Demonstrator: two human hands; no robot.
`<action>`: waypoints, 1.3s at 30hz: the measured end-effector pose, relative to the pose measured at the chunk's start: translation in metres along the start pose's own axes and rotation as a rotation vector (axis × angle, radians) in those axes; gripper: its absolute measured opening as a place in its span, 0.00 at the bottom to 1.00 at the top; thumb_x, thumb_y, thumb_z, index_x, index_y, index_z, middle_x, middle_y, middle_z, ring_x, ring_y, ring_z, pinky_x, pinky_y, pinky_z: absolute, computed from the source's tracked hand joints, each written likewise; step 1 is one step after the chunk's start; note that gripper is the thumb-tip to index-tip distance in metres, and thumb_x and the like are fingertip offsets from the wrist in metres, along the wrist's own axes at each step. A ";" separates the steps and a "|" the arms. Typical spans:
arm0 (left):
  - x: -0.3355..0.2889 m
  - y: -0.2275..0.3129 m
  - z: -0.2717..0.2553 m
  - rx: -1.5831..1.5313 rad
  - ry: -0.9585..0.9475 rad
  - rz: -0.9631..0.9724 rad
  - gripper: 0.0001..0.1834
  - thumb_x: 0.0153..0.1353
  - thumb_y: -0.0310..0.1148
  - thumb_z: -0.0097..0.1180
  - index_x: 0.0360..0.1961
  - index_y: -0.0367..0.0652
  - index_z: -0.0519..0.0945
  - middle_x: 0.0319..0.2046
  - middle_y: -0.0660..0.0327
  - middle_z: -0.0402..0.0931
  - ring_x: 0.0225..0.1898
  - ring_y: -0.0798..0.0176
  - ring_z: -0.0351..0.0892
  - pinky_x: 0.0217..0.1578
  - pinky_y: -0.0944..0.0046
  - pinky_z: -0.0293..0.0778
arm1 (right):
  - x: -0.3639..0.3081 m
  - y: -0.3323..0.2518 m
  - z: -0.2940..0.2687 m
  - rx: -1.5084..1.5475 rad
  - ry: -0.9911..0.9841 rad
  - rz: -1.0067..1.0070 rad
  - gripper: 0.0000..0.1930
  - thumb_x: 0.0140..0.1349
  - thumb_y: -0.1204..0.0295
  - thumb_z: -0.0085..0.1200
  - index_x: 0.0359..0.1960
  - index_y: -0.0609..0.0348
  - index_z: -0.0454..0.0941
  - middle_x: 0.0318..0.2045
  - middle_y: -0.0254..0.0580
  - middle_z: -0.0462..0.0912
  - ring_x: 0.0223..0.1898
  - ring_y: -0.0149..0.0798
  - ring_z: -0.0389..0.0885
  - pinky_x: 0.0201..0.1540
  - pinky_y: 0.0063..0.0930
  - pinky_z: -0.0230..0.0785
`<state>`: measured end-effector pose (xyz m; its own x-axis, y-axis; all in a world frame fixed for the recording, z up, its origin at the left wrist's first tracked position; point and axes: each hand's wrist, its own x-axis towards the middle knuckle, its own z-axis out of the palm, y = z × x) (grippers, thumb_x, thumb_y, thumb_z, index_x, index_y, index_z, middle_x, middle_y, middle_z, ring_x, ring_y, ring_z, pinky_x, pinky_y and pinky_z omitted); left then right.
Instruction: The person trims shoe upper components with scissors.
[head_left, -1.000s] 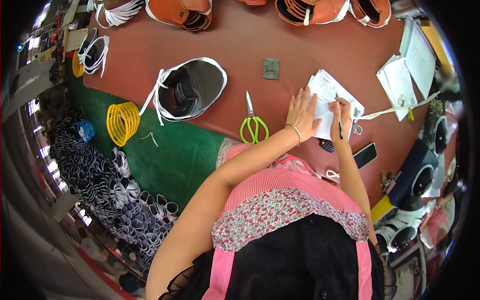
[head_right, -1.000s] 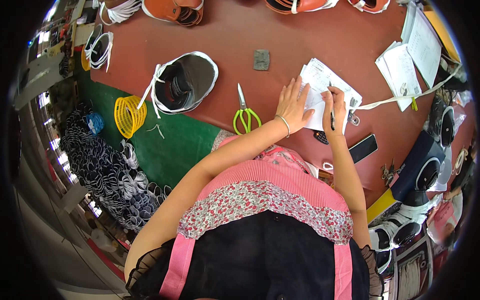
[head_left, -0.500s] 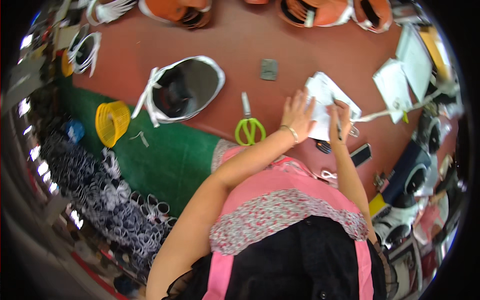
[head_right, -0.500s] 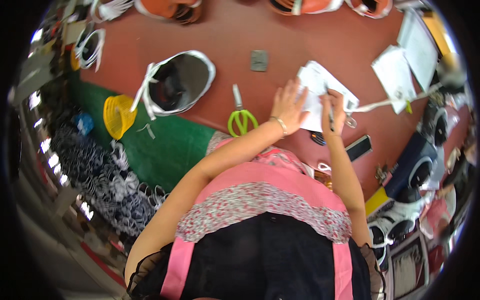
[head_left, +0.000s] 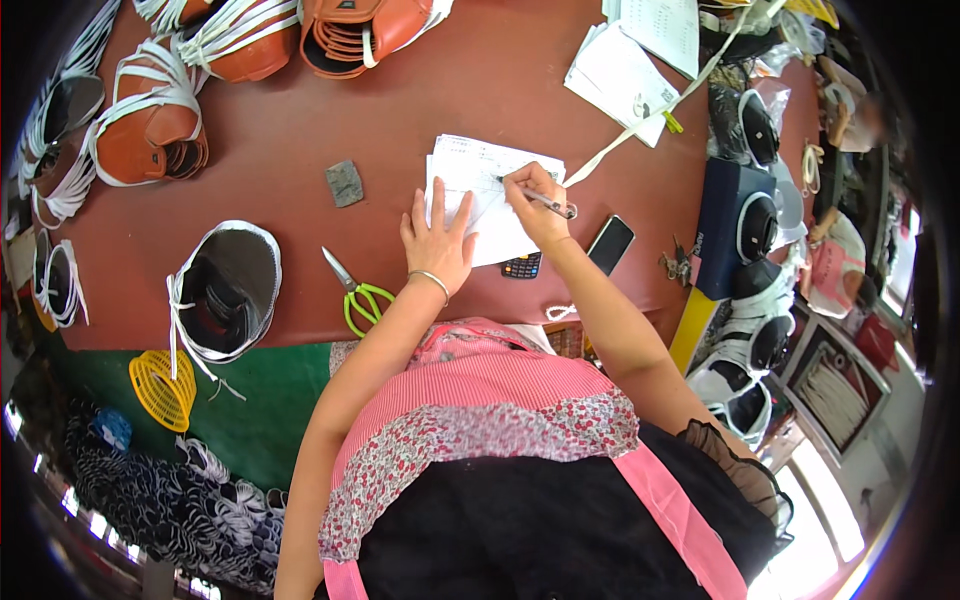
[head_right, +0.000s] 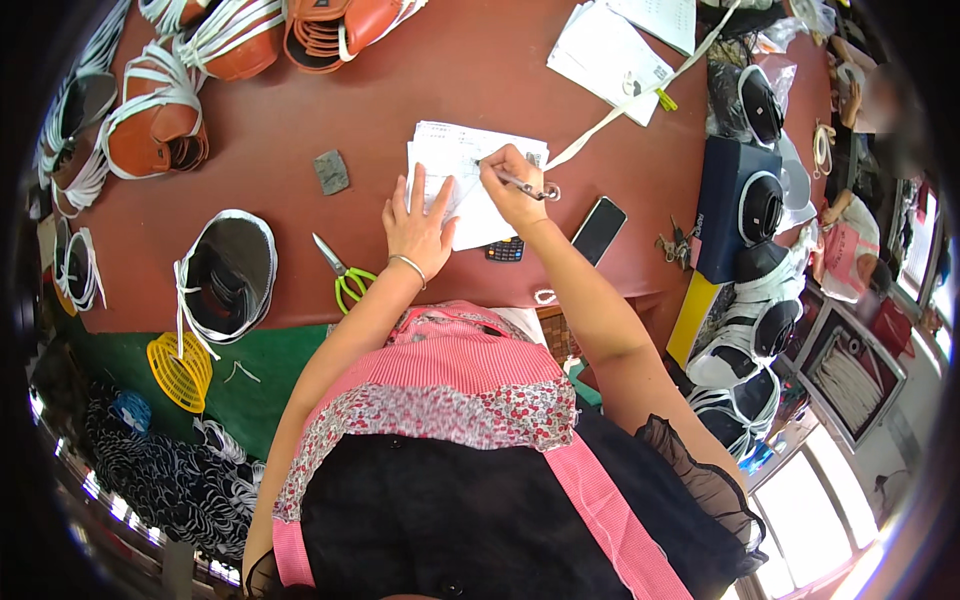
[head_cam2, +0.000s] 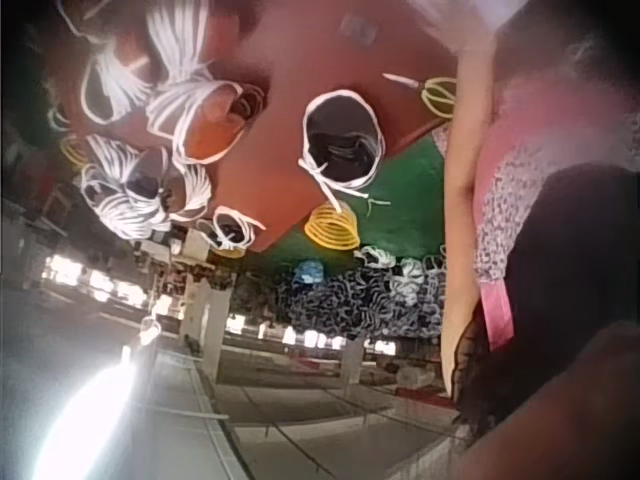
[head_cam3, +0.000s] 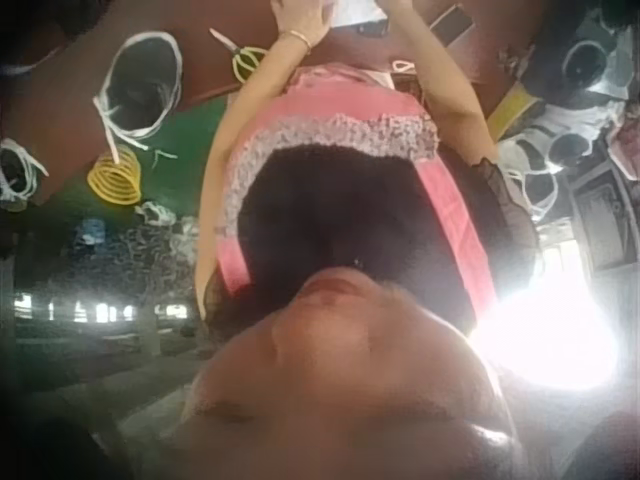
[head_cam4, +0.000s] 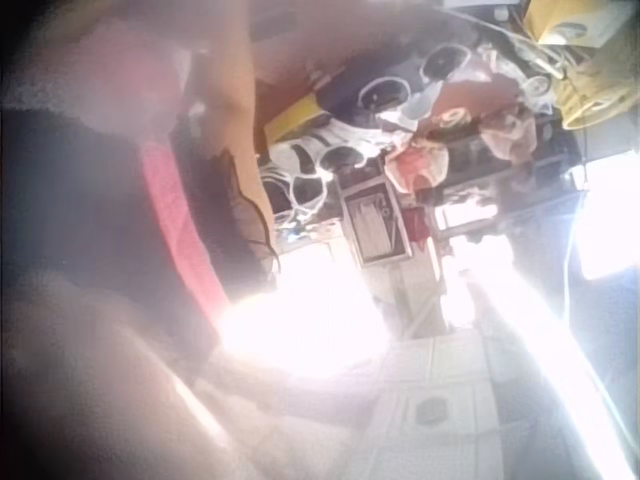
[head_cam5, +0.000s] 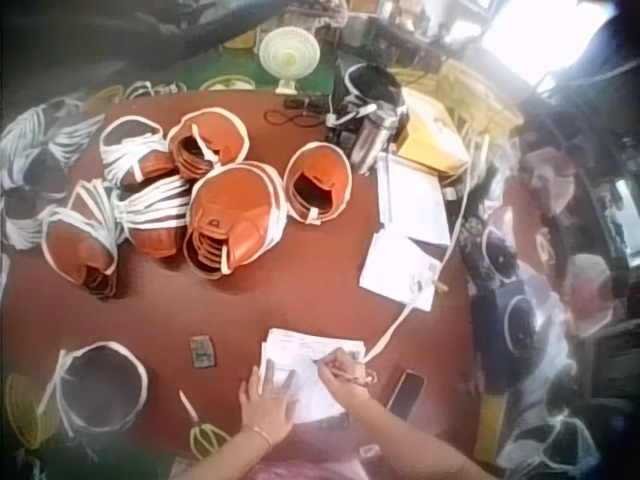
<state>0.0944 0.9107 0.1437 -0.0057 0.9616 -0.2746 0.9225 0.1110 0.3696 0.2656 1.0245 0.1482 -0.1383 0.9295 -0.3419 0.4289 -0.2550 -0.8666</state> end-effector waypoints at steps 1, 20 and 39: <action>0.001 0.001 -0.001 -0.001 0.007 0.005 0.37 0.70 0.48 0.56 0.79 0.69 0.61 0.82 0.49 0.42 0.76 0.30 0.49 0.68 0.27 0.55 | 0.000 0.001 -0.001 -0.055 0.000 -0.019 0.05 0.65 0.74 0.62 0.33 0.60 0.79 0.24 0.36 0.86 0.26 0.25 0.83 0.32 0.24 0.74; 0.003 0.007 -0.002 0.024 -0.001 -0.010 0.39 0.69 0.46 0.58 0.79 0.72 0.59 0.81 0.48 0.42 0.76 0.29 0.49 0.68 0.26 0.55 | 0.007 0.007 0.003 -0.247 0.013 -0.212 0.07 0.61 0.73 0.65 0.31 0.59 0.78 0.21 0.41 0.85 0.22 0.38 0.85 0.27 0.33 0.75; 0.024 0.006 -0.010 -0.308 0.174 -0.033 0.51 0.58 0.32 0.67 0.78 0.37 0.52 0.76 0.33 0.50 0.74 0.31 0.57 0.72 0.38 0.54 | -0.023 -0.010 -0.046 -0.314 0.469 -0.298 0.08 0.70 0.77 0.57 0.49 0.58 0.82 0.42 0.52 0.80 0.38 0.51 0.83 0.44 0.42 0.77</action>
<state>0.0961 0.9366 0.1483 -0.1242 0.9816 -0.1451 0.7614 0.1880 0.6205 0.3059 1.0184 0.1812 0.0831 0.9845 0.1546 0.6831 0.0567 -0.7281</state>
